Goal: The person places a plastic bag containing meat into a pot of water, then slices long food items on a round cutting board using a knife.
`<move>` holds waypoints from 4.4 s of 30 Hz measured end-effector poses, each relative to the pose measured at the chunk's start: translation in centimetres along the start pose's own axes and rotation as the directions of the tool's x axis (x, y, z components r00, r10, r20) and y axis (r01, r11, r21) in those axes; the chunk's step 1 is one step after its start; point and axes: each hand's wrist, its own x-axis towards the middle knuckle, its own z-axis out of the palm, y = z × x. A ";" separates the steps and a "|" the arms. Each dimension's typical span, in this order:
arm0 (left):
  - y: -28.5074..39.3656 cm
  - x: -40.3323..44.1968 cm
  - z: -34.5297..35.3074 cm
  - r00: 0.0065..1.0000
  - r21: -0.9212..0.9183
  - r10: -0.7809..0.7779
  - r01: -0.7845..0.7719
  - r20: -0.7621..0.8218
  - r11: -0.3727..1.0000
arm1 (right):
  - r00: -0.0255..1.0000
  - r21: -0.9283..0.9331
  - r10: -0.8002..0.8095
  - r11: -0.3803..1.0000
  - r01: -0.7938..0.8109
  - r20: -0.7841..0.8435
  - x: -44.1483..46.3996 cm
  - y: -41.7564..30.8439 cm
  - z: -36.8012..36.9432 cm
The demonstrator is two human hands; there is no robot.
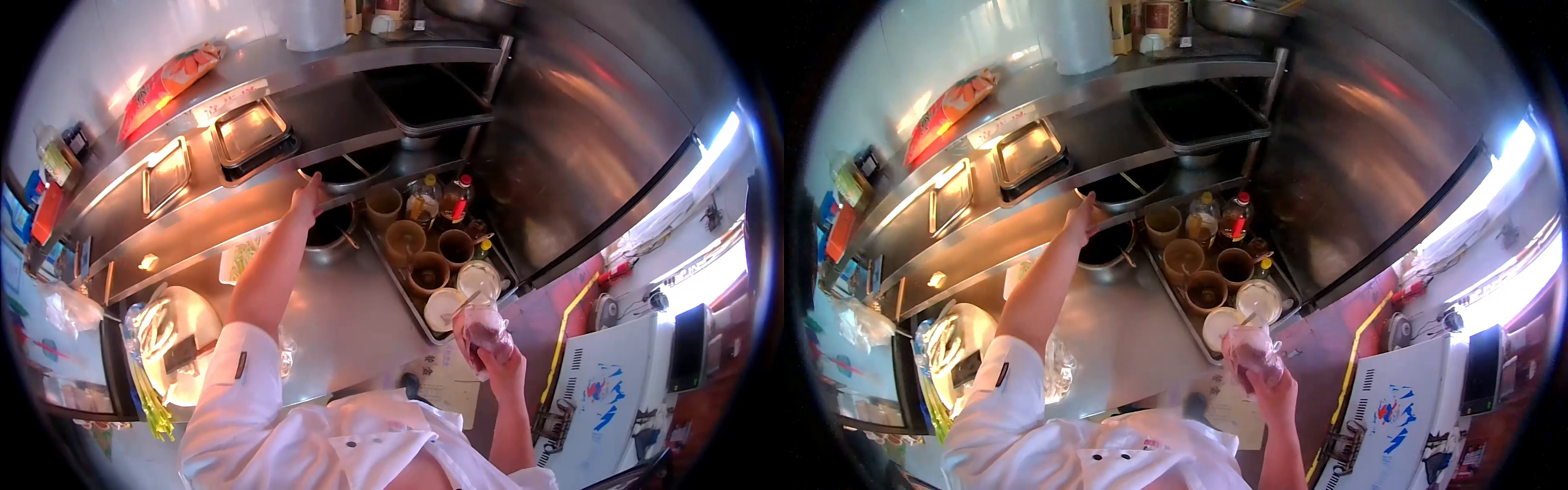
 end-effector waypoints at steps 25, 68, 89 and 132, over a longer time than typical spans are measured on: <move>-38.9 -27.5 -17.9 0.959 -0.257 -0.248 0.276 0.138 0.926 | 0.947 -0.206 -0.140 0.957 0.205 0.290 5.1 -2.7 6.0; -26.8 -25.1 -14.8 0.932 0.622 -0.148 -0.097 0.330 0.777 | 0.956 -0.113 -0.158 0.975 0.190 0.246 4.0 -1.6 5.8; -23.6 -15.4 -18.3 0.905 0.892 0.387 -0.313 0.176 0.326 | 0.966 -0.257 -0.111 0.951 0.171 0.233 0.3 -2.5 6.1; -46.6 -19.4 -97.8 0.409 0.290 -0.034 0.701 -0.912 0.651 | 0.937 -0.013 0.163 0.986 -0.167 0.310 -1.6 5.6 26.1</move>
